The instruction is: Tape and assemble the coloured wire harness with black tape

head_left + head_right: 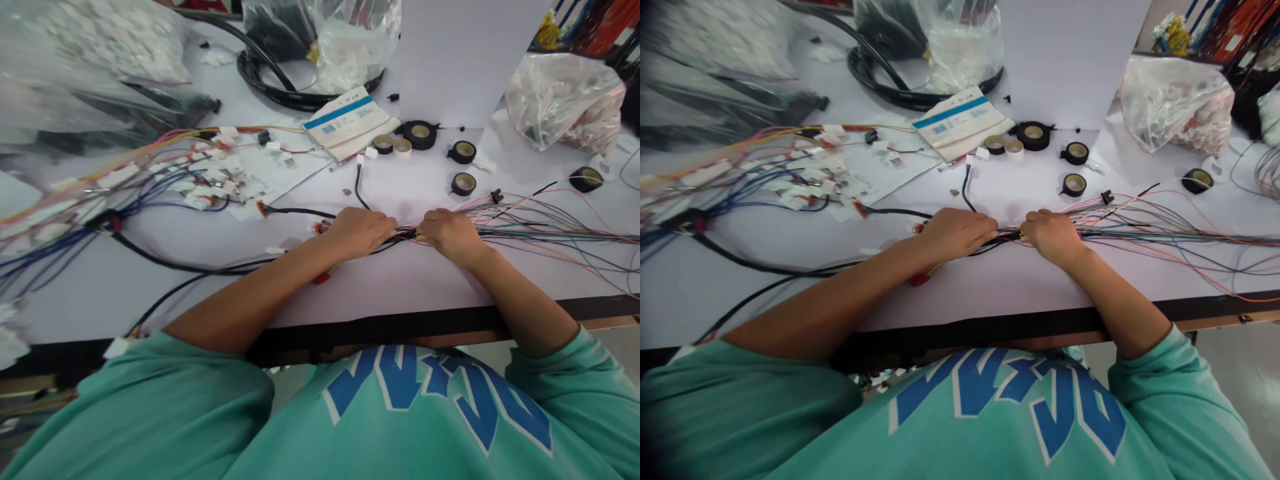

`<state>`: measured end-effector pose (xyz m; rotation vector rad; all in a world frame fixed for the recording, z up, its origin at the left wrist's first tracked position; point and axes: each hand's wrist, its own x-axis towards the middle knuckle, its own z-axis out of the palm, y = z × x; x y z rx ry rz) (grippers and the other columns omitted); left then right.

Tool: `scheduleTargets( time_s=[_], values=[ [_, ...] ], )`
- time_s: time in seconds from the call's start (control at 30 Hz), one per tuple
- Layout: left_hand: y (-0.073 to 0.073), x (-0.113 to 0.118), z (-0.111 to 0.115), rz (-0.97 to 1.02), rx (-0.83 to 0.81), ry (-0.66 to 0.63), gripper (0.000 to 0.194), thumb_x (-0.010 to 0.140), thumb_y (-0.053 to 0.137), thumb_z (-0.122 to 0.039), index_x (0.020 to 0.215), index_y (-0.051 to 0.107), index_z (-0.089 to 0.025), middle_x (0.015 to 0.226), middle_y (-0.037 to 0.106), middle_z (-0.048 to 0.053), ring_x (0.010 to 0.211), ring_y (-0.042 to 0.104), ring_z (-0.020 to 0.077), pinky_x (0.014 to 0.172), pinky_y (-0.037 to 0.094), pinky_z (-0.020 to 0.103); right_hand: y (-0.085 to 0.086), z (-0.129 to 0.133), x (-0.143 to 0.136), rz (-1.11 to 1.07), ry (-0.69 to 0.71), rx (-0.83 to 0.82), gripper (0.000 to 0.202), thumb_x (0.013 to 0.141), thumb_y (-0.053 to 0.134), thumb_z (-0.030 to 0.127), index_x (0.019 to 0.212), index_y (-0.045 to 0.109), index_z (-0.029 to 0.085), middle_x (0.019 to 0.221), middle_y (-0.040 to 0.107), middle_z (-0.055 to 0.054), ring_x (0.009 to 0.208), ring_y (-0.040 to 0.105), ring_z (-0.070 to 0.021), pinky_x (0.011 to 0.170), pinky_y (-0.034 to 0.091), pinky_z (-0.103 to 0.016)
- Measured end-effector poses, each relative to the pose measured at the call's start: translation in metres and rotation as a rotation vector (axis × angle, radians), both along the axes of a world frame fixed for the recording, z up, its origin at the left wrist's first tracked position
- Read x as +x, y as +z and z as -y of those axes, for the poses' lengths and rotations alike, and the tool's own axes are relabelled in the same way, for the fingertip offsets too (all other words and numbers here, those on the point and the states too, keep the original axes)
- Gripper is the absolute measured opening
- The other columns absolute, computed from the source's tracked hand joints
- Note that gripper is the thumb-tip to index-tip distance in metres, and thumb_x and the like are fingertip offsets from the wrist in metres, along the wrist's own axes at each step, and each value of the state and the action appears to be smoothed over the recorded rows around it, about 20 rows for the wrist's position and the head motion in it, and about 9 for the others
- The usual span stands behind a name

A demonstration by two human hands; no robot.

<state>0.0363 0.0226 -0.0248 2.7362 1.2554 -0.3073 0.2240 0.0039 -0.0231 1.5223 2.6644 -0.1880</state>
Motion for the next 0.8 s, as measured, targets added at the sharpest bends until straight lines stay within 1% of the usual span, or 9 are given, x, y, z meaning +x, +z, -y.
scheduleTargets(
  time_s=[0.13,0.23,0.3,0.4,0.47,0.57,0.63,0.73,0.8],
  values=[
    [-0.004,0.001,0.0,-0.032,-0.01,0.013,0.04,0.093,0.027,-0.037,0.095,0.063,-0.02,0.083,0.07,0.007,0.075,0.063,0.02,0.051,0.025,0.028,0.002,-0.012,0.024,-0.193,-0.057,-0.099,0.021,0.084,0.05,0.019,0.09,0.07,0.016,0.09,0.068,-0.007,0.084,0.059,-0.0168,0.066,0.038,-0.025],
    [-0.006,0.001,0.0,-0.037,-0.008,0.021,0.04,0.093,0.026,-0.038,0.095,0.063,-0.021,0.079,0.069,0.008,0.073,0.063,0.0208,0.05,0.025,0.029,0.0,-0.024,0.045,-0.354,-0.144,-0.008,0.027,0.084,0.045,0.02,0.097,0.068,0.017,0.094,0.068,-0.006,0.087,0.06,-0.0175,0.075,0.042,-0.029],
    [-0.005,0.001,0.001,-0.032,-0.004,0.022,0.04,0.093,0.026,-0.037,0.095,0.063,-0.021,0.078,0.069,0.008,0.073,0.063,0.0212,0.051,0.026,0.029,-0.003,-0.026,0.05,-0.368,-0.111,0.0,0.032,0.084,0.048,0.027,0.109,0.064,0.016,0.102,0.066,-0.009,0.092,0.059,-0.0198,0.078,0.042,-0.032],
    [-0.005,0.0,0.001,0.003,-0.001,0.025,0.04,0.093,0.027,-0.037,0.094,0.063,-0.021,0.078,0.069,0.008,0.074,0.063,0.0214,0.054,0.031,0.028,-0.008,-0.021,0.04,-0.238,0.028,-0.074,0.053,0.075,0.062,0.042,0.12,0.057,0.014,0.113,0.062,-0.014,0.102,0.054,-0.0251,0.083,0.04,-0.035],
    [-0.006,-0.001,0.001,0.015,0.002,0.031,0.039,0.093,0.027,-0.038,0.093,0.063,-0.02,0.08,0.069,0.008,0.075,0.063,0.0215,0.054,0.032,0.028,-0.011,-0.014,0.028,-0.111,0.054,-0.061,0.06,0.072,0.065,0.049,0.12,0.056,0.013,0.114,0.06,-0.015,0.104,0.052,-0.0277,0.083,0.038,-0.036],
    [-0.008,-0.003,0.001,0.015,0.021,0.034,0.039,0.092,0.026,-0.037,0.091,0.062,-0.02,0.079,0.069,0.008,0.073,0.064,0.0219,0.052,0.03,0.028,-0.012,-0.008,0.014,0.015,0.051,-0.029,0.058,0.076,0.059,0.056,0.116,0.057,0.014,0.106,0.062,-0.015,0.099,0.053,-0.0266,0.078,0.036,-0.033],
    [-0.008,-0.004,0.0,0.022,0.036,0.018,0.039,0.092,0.026,-0.035,0.089,0.062,-0.02,0.077,0.069,0.007,0.07,0.063,0.0214,0.05,0.03,0.028,-0.013,-0.007,0.012,0.062,0.057,-0.018,0.058,0.079,0.053,0.059,0.113,0.058,0.013,0.1,0.063,-0.014,0.094,0.054,-0.0252,0.073,0.034,-0.031],
    [-0.007,-0.004,0.0,0.043,0.049,-0.012,0.037,0.091,0.028,-0.033,0.085,0.062,-0.021,0.072,0.068,0.006,0.066,0.062,0.0191,0.049,0.03,0.027,-0.016,-0.004,0.02,0.103,0.068,0.02,0.057,0.084,0.043,0.06,0.113,0.058,0.012,0.099,0.063,-0.015,0.092,0.054,-0.0244,0.072,0.034,-0.031],
    [-0.005,-0.005,0.0,0.051,0.048,-0.016,0.036,0.091,0.028,-0.032,0.084,0.062,-0.021,0.072,0.068,0.006,0.063,0.061,0.0187,0.047,0.029,0.027,-0.019,0.0,0.037,0.117,0.041,0.06,0.053,0.087,0.041,0.056,0.115,0.059,0.015,0.102,0.063,-0.014,0.095,0.053,-0.0243,0.076,0.035,-0.033]
  ],
)
